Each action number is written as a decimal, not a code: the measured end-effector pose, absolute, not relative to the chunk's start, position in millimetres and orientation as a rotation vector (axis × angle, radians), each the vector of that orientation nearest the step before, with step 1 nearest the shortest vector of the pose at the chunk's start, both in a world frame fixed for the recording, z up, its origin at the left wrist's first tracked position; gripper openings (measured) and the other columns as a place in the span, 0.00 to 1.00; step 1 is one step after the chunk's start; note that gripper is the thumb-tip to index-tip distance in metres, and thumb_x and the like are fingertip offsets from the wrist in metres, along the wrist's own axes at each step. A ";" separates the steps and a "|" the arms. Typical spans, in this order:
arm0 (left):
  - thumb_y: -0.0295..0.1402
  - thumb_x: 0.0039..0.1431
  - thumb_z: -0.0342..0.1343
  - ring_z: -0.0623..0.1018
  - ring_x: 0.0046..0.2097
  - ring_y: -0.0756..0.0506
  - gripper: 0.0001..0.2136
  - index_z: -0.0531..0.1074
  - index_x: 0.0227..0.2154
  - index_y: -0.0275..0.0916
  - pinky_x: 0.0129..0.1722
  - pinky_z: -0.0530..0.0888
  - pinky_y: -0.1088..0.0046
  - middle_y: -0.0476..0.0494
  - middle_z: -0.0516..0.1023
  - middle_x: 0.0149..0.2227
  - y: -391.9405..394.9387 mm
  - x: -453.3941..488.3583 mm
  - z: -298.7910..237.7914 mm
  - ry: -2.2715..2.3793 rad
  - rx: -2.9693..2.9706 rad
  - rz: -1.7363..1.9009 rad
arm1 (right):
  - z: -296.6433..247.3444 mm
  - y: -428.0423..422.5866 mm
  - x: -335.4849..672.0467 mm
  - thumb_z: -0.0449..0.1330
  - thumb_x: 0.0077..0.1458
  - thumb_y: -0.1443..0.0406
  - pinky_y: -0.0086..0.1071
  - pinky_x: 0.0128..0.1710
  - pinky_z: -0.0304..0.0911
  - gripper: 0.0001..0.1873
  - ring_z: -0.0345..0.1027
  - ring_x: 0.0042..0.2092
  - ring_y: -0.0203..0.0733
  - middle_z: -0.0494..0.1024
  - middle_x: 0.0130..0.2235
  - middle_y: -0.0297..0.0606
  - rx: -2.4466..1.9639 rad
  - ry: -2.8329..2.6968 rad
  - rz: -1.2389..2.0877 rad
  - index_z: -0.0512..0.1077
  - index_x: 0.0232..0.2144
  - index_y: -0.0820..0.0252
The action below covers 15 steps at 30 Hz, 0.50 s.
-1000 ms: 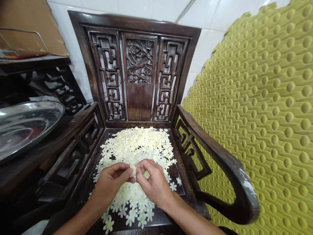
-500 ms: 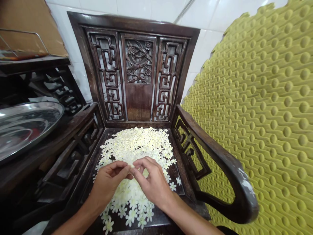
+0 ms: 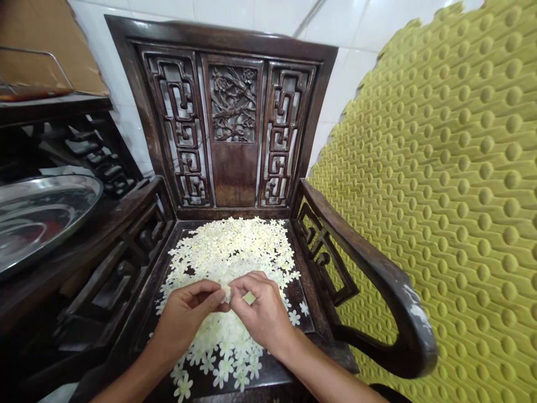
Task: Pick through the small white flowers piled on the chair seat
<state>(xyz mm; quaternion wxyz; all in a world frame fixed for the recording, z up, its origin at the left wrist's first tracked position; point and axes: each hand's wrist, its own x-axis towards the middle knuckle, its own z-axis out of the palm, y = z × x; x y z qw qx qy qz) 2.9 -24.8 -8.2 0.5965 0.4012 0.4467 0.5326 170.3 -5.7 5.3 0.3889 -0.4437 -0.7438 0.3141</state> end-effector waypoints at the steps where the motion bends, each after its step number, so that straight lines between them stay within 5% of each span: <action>1: 0.35 0.51 0.68 0.81 0.30 0.47 0.08 0.79 0.26 0.34 0.36 0.80 0.70 0.48 0.79 0.27 -24.9 2.8 -6.8 1.043 0.926 1.236 | 4.2 -5.5 170.2 0.58 0.59 0.69 0.32 0.39 0.62 0.09 0.71 0.35 0.41 0.78 0.29 0.34 -1.132 -1.877 0.819 0.77 0.29 0.58; 15: 0.36 0.50 0.68 0.81 0.30 0.45 0.09 0.80 0.27 0.34 0.36 0.81 0.68 0.46 0.80 0.26 -23.1 2.0 -5.1 1.073 0.923 1.233 | 5.1 -2.0 164.8 0.58 0.59 0.65 0.29 0.35 0.66 0.09 0.72 0.32 0.38 0.79 0.28 0.35 -1.139 -1.640 1.163 0.77 0.31 0.62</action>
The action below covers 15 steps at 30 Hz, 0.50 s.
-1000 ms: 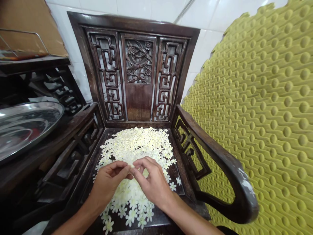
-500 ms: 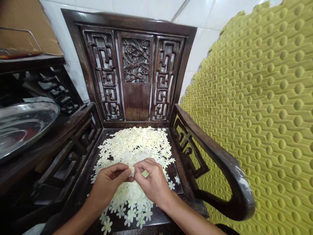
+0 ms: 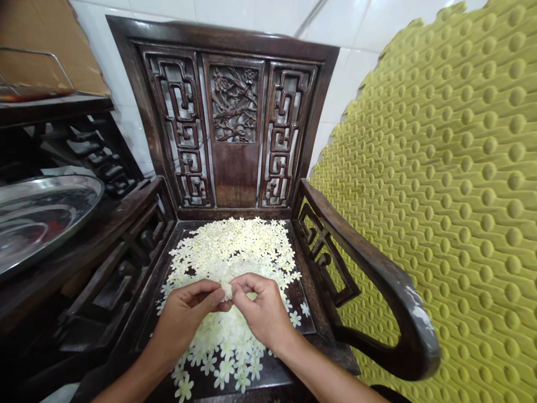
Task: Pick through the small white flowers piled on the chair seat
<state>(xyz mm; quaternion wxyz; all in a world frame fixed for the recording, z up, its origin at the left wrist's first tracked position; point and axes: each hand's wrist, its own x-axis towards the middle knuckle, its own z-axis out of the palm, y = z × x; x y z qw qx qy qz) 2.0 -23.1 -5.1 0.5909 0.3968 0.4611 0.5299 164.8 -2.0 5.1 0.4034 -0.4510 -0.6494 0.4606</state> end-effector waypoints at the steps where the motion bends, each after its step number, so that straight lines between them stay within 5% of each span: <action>1: 0.36 0.50 0.68 0.81 0.29 0.46 0.09 0.80 0.27 0.34 0.36 0.81 0.68 0.46 0.80 0.26 -23.1 1.8 -5.2 1.073 0.922 1.234 | 5.6 -2.0 164.4 0.59 0.59 0.64 0.29 0.35 0.66 0.09 0.71 0.32 0.38 0.79 0.28 0.35 -1.143 -1.625 1.179 0.77 0.30 0.62; 15: 0.36 0.50 0.68 0.81 0.30 0.46 0.09 0.80 0.28 0.35 0.37 0.80 0.68 0.46 0.81 0.27 -23.5 1.8 -6.3 1.088 0.917 1.235 | 4.2 -2.6 164.9 0.59 0.61 0.62 0.30 0.37 0.66 0.11 0.71 0.33 0.38 0.78 0.29 0.35 -1.102 -1.544 1.306 0.76 0.29 0.61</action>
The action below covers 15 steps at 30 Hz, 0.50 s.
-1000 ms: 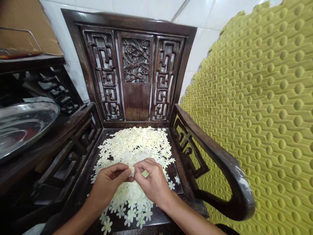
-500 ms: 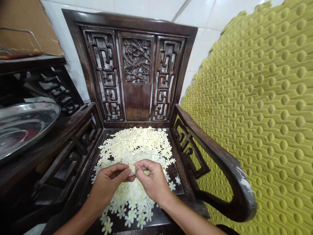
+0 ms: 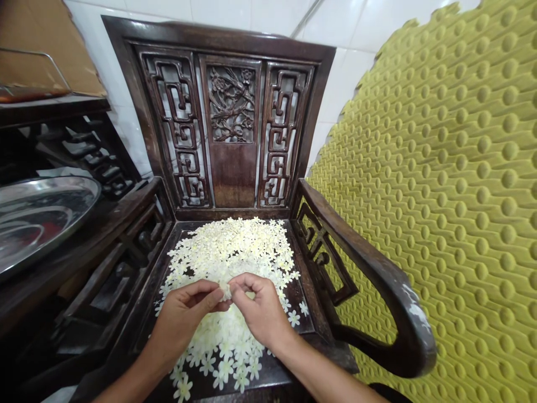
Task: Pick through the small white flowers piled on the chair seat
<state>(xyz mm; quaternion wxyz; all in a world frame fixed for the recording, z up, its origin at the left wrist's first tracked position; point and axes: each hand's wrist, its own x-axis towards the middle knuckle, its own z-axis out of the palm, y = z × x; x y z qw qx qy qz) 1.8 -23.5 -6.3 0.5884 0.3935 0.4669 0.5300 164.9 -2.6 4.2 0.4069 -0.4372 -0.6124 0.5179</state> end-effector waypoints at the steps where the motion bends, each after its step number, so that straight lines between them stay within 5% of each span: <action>1: 0.36 0.50 0.68 0.81 0.30 0.46 0.09 0.80 0.28 0.35 0.37 0.80 0.69 0.46 0.81 0.27 -23.5 1.9 -6.3 1.087 0.920 1.234 | 4.1 -3.0 164.8 0.58 0.61 0.62 0.31 0.37 0.66 0.11 0.71 0.33 0.39 0.78 0.29 0.35 -1.104 -1.557 1.296 0.76 0.30 0.62; 10: 0.34 0.52 0.65 0.80 0.30 0.47 0.07 0.76 0.26 0.36 0.35 0.80 0.70 0.50 0.76 0.26 -23.0 3.5 -9.8 1.137 1.018 1.287 | 3.7 1.5 170.4 0.57 0.59 0.69 0.34 0.40 0.60 0.09 0.70 0.34 0.41 0.77 0.29 0.34 -1.190 -1.900 0.690 0.74 0.28 0.58; 15: 0.34 0.53 0.65 0.79 0.29 0.46 0.06 0.76 0.27 0.36 0.35 0.80 0.70 0.49 0.76 0.26 -21.0 -0.6 -16.2 1.186 1.007 1.344 | 3.1 8.8 177.1 0.56 0.60 0.69 0.34 0.40 0.60 0.07 0.69 0.36 0.41 0.76 0.32 0.35 -1.281 -1.885 0.619 0.72 0.30 0.58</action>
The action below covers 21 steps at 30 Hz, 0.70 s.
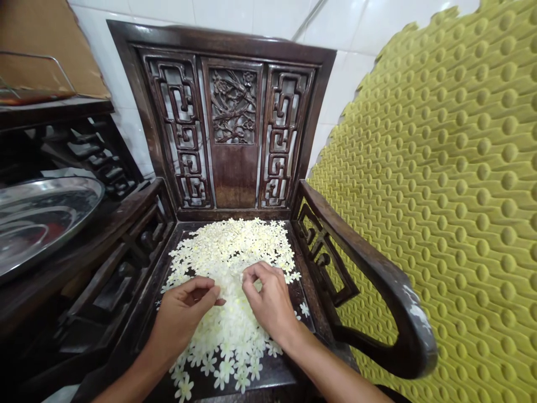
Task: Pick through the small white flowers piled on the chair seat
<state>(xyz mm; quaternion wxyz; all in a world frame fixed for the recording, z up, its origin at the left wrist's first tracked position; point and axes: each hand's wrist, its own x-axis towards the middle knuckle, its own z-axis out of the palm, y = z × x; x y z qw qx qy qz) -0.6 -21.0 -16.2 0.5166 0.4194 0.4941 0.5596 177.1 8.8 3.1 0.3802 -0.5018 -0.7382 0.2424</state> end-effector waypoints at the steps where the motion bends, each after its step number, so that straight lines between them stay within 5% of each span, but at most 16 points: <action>1: 0.34 0.53 0.65 0.79 0.29 0.46 0.06 0.76 0.27 0.36 0.35 0.80 0.70 0.49 0.76 0.26 -21.2 -1.1 -16.2 1.196 1.015 1.350 | 4.5 7.6 176.8 0.56 0.60 0.69 0.34 0.40 0.60 0.05 0.69 0.36 0.41 0.76 0.35 0.36 -1.281 -1.874 0.611 0.72 0.33 0.58; 4: 0.33 0.53 0.65 0.79 0.30 0.46 0.06 0.77 0.27 0.37 0.35 0.80 0.70 0.48 0.77 0.26 -23.1 -1.1 -12.7 1.192 1.052 1.349 | 9.9 -0.3 172.5 0.59 0.61 0.66 0.35 0.42 0.60 0.05 0.69 0.37 0.41 0.77 0.38 0.36 -1.222 -1.906 0.660 0.73 0.40 0.56; 10: 0.34 0.55 0.64 0.79 0.32 0.46 0.06 0.77 0.27 0.37 0.37 0.79 0.70 0.49 0.76 0.28 -27.4 2.7 -3.6 1.130 1.112 1.298 | 11.8 -9.6 166.3 0.58 0.61 0.69 0.34 0.41 0.58 0.09 0.69 0.35 0.39 0.78 0.30 0.31 -1.133 -1.934 0.777 0.75 0.29 0.56; 21: 0.35 0.54 0.65 0.80 0.34 0.45 0.07 0.78 0.28 0.36 0.42 0.80 0.66 0.48 0.79 0.29 -26.3 2.8 -7.1 1.029 1.008 1.270 | 11.8 -7.1 167.7 0.58 0.58 0.70 0.35 0.39 0.59 0.09 0.70 0.34 0.41 0.79 0.29 0.33 -1.103 -1.876 0.735 0.76 0.28 0.56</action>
